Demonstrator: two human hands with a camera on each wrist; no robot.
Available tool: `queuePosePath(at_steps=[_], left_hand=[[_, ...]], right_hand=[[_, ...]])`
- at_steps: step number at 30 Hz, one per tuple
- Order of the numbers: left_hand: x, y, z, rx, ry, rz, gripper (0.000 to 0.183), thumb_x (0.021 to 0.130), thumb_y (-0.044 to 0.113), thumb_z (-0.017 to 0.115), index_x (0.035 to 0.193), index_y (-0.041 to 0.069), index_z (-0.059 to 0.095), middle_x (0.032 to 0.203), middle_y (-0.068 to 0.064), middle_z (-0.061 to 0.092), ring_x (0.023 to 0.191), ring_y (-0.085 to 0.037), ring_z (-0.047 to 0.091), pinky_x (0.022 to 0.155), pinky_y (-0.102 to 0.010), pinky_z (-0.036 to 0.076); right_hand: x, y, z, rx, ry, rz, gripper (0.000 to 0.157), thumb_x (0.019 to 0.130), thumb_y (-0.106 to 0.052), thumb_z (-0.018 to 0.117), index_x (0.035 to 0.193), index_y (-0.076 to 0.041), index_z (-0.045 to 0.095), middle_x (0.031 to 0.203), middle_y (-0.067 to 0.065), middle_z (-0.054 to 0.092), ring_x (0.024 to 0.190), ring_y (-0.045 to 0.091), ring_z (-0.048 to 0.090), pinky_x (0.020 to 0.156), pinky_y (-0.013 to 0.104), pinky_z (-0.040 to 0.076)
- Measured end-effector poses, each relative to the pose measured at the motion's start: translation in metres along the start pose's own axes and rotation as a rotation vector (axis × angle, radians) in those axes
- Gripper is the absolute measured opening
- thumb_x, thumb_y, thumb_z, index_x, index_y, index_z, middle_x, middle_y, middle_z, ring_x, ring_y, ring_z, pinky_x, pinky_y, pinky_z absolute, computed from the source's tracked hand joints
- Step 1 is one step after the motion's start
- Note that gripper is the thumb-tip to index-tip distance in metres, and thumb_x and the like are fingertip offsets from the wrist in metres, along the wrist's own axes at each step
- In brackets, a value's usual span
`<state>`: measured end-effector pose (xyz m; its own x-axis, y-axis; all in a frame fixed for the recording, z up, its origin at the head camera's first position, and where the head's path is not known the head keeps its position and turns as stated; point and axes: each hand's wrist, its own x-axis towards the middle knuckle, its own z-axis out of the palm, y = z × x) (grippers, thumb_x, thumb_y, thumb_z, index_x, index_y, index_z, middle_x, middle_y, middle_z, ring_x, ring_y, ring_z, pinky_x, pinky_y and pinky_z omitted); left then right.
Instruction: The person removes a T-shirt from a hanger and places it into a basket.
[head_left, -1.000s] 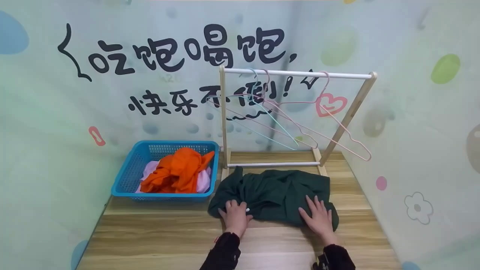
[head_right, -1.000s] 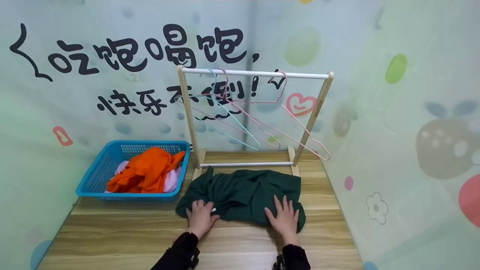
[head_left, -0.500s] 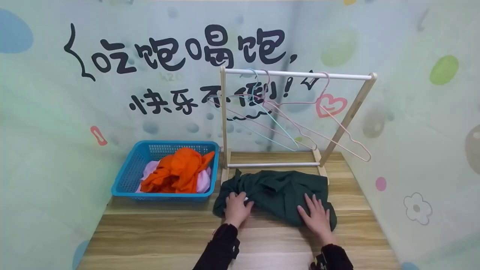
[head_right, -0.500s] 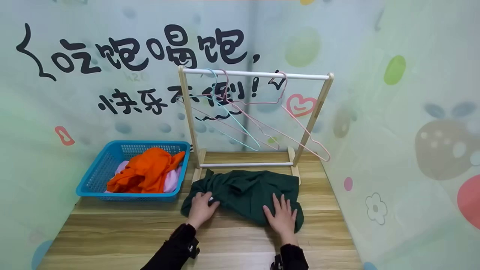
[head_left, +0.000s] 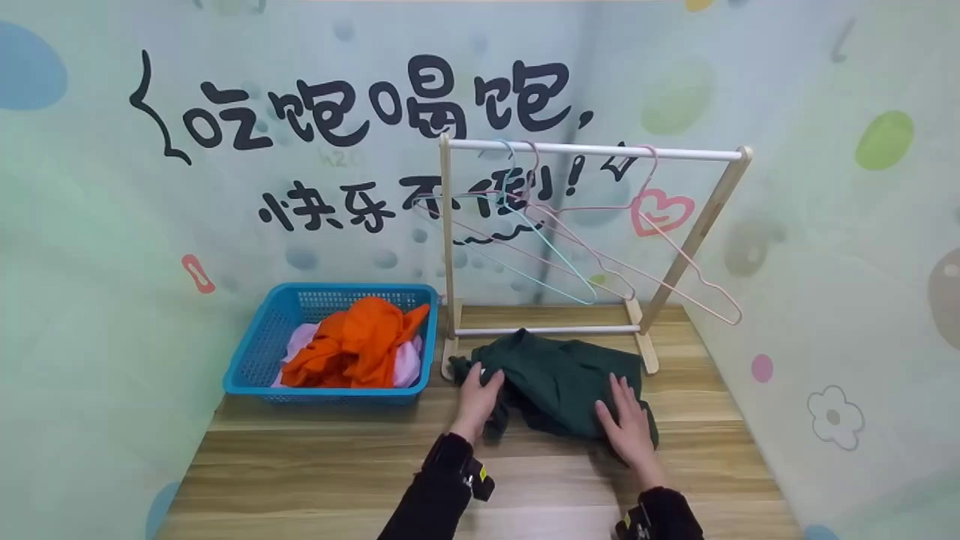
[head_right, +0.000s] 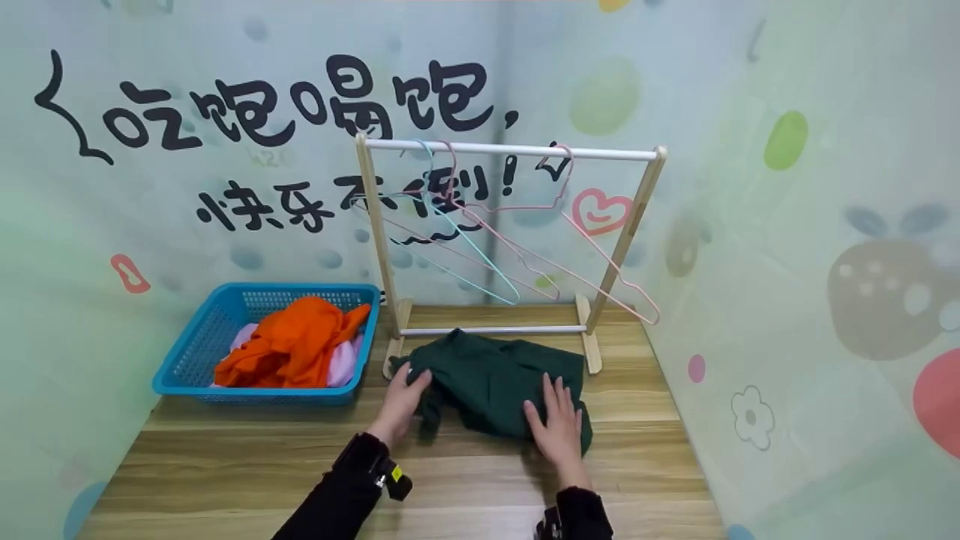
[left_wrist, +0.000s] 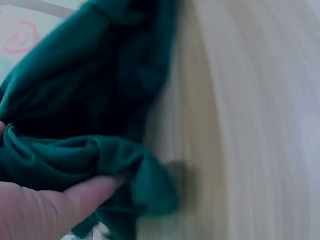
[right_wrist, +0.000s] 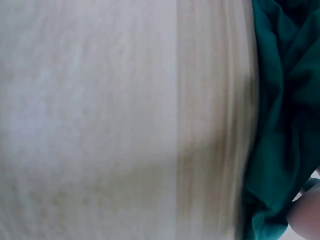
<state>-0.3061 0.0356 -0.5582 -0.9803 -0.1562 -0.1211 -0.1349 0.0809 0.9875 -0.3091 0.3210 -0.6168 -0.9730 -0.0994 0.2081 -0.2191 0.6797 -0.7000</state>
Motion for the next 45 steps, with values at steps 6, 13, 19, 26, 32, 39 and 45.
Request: queuePosePath(at_steps=[6, 13, 19, 26, 32, 39, 45], left_hand=[[-0.004, 0.023, -0.005, -0.327, -0.024, -0.094, 0.074, 0.101, 0.033, 0.055, 0.157, 0.002, 0.017, 0.160, -0.026, 0.016, 0.139, -0.045, 0.029, 0.091, -0.064, 0.046], [-0.005, 0.048, -0.022, -0.594, -0.057, -0.027, 0.070, 0.106, 0.025, 0.046, 0.159, 0.007, 0.003, 0.162, -0.023, 0.004, 0.141, -0.046, 0.025, 0.098, -0.071, 0.035], [-0.012, 0.074, -0.044, -0.703, -0.017, 0.027, 0.065, 0.107, 0.023, 0.043, 0.160, 0.014, 0.006, 0.162, -0.019, 0.014, 0.137, -0.043, 0.033, 0.101, -0.069, 0.034], [-0.018, 0.115, -0.081, -0.834, 0.079, 0.133, 0.062, 0.108, 0.022, 0.040, 0.160, 0.018, 0.006, 0.162, -0.015, 0.016, 0.140, -0.039, 0.030, 0.103, -0.068, 0.032], [-0.018, 0.151, -0.116, -0.897, 0.175, 0.274, 0.048, 0.107, 0.020, 0.040, 0.152, 0.014, 0.025, 0.147, -0.015, 0.039, 0.119, -0.033, 0.049, 0.087, -0.050, 0.049], [-0.022, 0.174, -0.151, -0.959, 0.168, 0.416, 0.043, 0.106, 0.024, 0.043, 0.147, 0.016, 0.032, 0.140, -0.014, 0.044, 0.113, -0.028, 0.051, 0.089, -0.044, 0.052], [-0.022, 0.185, -0.176, -0.982, 0.183, 0.481, 0.047, 0.106, 0.026, 0.045, 0.149, 0.020, 0.030, 0.145, -0.013, 0.041, 0.118, -0.031, 0.048, 0.095, -0.045, 0.049]], right_hand=[[0.000, -0.004, -0.001, -0.008, 0.091, -0.101, 0.060, 0.100, -0.025, 0.056, 0.150, 0.003, 0.037, 0.154, 0.032, 0.028, 0.140, 0.054, 0.023, 0.109, 0.069, 0.017], [-0.002, -0.003, -0.002, -0.175, 0.121, -0.129, 0.065, 0.094, -0.031, 0.063, 0.147, -0.001, 0.042, 0.149, 0.034, 0.034, 0.137, 0.053, 0.029, 0.104, 0.074, 0.020], [-0.002, -0.001, 0.001, -0.251, 0.114, -0.140, 0.068, 0.092, -0.035, 0.066, 0.146, -0.002, 0.043, 0.149, 0.034, 0.034, 0.136, 0.053, 0.031, 0.104, 0.074, 0.019], [-0.006, 0.002, 0.001, -0.272, 0.074, -0.120, 0.070, 0.093, -0.038, 0.063, 0.148, -0.002, 0.040, 0.152, 0.033, 0.031, 0.138, 0.054, 0.027, 0.105, 0.075, 0.017], [-0.011, 0.003, -0.010, -0.302, 0.040, -0.107, 0.073, 0.094, -0.041, 0.062, 0.150, -0.001, 0.038, 0.153, 0.031, 0.028, 0.139, 0.052, 0.025, 0.107, 0.073, 0.014], [-0.012, 0.004, -0.024, -0.313, 0.038, -0.107, 0.073, 0.094, -0.040, 0.064, 0.150, 0.000, 0.038, 0.153, 0.032, 0.027, 0.140, 0.053, 0.022, 0.107, 0.073, 0.009], [-0.013, 0.010, -0.025, -0.325, 0.026, -0.090, 0.074, 0.095, -0.041, 0.062, 0.152, -0.002, 0.035, 0.155, 0.031, 0.026, 0.140, 0.051, 0.022, 0.108, 0.073, 0.008]])
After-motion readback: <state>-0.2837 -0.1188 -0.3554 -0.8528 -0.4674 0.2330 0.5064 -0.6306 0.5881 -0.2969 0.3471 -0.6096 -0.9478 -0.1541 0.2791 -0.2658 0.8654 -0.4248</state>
